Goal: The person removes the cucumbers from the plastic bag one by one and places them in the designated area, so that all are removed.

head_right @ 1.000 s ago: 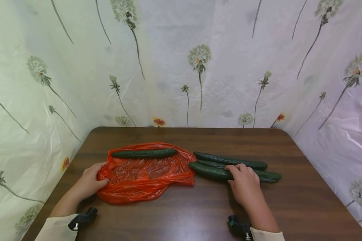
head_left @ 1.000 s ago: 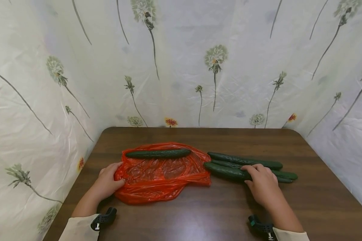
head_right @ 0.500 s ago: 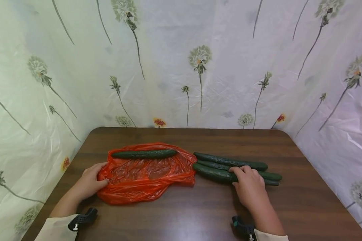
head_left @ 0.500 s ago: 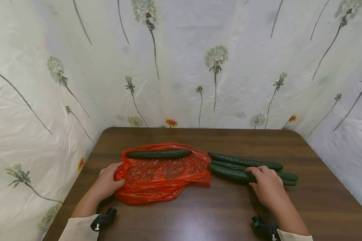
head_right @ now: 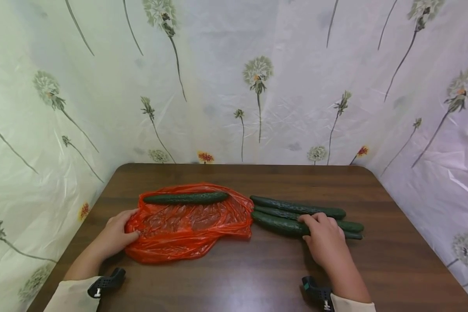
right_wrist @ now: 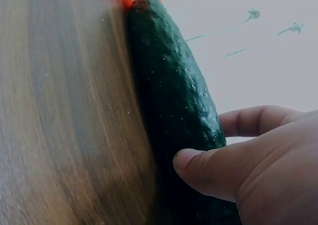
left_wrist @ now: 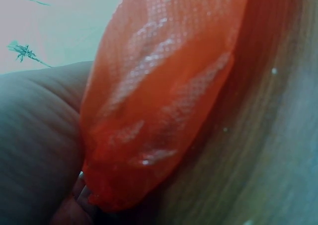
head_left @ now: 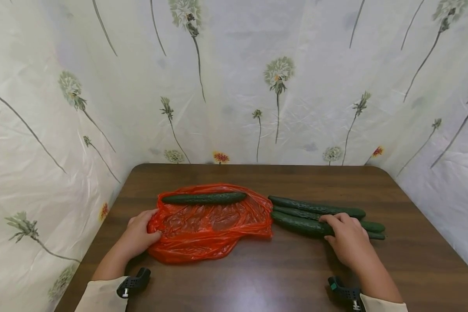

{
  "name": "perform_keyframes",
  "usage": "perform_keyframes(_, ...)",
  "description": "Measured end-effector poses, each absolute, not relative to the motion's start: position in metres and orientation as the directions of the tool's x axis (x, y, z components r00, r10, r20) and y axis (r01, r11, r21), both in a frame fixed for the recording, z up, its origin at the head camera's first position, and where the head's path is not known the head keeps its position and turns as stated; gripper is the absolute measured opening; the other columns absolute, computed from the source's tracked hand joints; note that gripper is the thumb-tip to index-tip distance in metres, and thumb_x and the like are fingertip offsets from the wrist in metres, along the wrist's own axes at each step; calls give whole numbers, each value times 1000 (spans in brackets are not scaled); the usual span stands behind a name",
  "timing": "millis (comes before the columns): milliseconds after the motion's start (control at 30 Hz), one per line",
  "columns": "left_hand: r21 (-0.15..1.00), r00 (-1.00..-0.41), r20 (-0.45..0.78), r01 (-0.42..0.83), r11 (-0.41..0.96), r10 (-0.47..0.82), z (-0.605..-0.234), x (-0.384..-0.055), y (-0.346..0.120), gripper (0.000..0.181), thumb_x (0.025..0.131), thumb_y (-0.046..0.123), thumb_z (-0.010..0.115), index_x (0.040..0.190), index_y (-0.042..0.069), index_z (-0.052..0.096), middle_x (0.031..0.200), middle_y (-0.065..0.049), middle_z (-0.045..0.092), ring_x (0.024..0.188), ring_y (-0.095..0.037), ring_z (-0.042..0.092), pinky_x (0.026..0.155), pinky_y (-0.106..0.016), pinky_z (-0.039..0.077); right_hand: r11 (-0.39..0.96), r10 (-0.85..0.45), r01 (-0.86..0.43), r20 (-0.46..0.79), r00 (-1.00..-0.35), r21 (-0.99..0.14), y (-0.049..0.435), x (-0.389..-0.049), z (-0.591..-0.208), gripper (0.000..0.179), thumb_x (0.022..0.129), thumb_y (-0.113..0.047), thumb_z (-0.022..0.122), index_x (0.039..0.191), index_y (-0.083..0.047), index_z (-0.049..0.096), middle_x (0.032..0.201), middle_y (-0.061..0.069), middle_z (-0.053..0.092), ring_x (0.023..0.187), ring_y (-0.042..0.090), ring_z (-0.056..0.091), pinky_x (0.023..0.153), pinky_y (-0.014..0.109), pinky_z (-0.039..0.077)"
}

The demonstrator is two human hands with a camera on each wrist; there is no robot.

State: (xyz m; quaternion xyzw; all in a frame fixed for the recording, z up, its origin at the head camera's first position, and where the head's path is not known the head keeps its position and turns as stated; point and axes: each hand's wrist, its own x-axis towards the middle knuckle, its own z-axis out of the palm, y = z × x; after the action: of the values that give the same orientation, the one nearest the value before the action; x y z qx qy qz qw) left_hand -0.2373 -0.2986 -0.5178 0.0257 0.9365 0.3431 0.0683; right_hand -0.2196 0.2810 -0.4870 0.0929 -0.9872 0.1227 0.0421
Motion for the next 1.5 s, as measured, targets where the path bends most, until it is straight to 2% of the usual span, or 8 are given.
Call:
perform_keyframes(567,631,-993,-40,58,773,107,-519,-237,-298,73,91,20,72,155,0,44,159,-25,44,136,-48,36,111,-68,37,956,-141,-151,57,-988,-250,282,-220,-489,54,87,-13,84,137,-18,64,133,22,56,115,50,50,75,57,46)
perform_keyframes(867,638,-993,-62,37,769,100,-517,-238,-297,75,91,20,72,156,1,43,161,-25,41,138,-49,34,112,-69,36,958,-111,-116,35,-993,-262,278,-222,-488,58,88,-39,84,138,-16,64,136,25,54,120,54,45,81,65,44)
perform_keyframes(1133,648,-992,-83,22,761,100,-518,-236,-297,76,91,20,73,157,1,42,161,-25,40,139,-49,32,113,-70,36,953,-86,-91,30,-996,-288,274,-222,-489,68,96,-60,67,146,-15,59,142,25,50,126,55,41,86,71,38)
perform_keyframes(1333,650,-992,-72,33,759,104,-518,-236,-297,75,91,20,72,157,0,42,161,-26,40,139,-49,32,113,-70,35,940,-94,-111,66,-993,-322,266,-221,-487,68,98,-57,65,150,-15,54,146,25,46,129,54,39,90,74,34)
perform_keyframes(1500,647,-993,-51,48,761,106,-518,-236,-298,74,91,18,71,156,-1,43,161,-25,40,140,-50,31,114,-70,34,929,-110,-142,112,-988,-342,257,-221,-486,62,98,-47,70,149,-15,56,144,24,48,129,53,41,92,75,34)
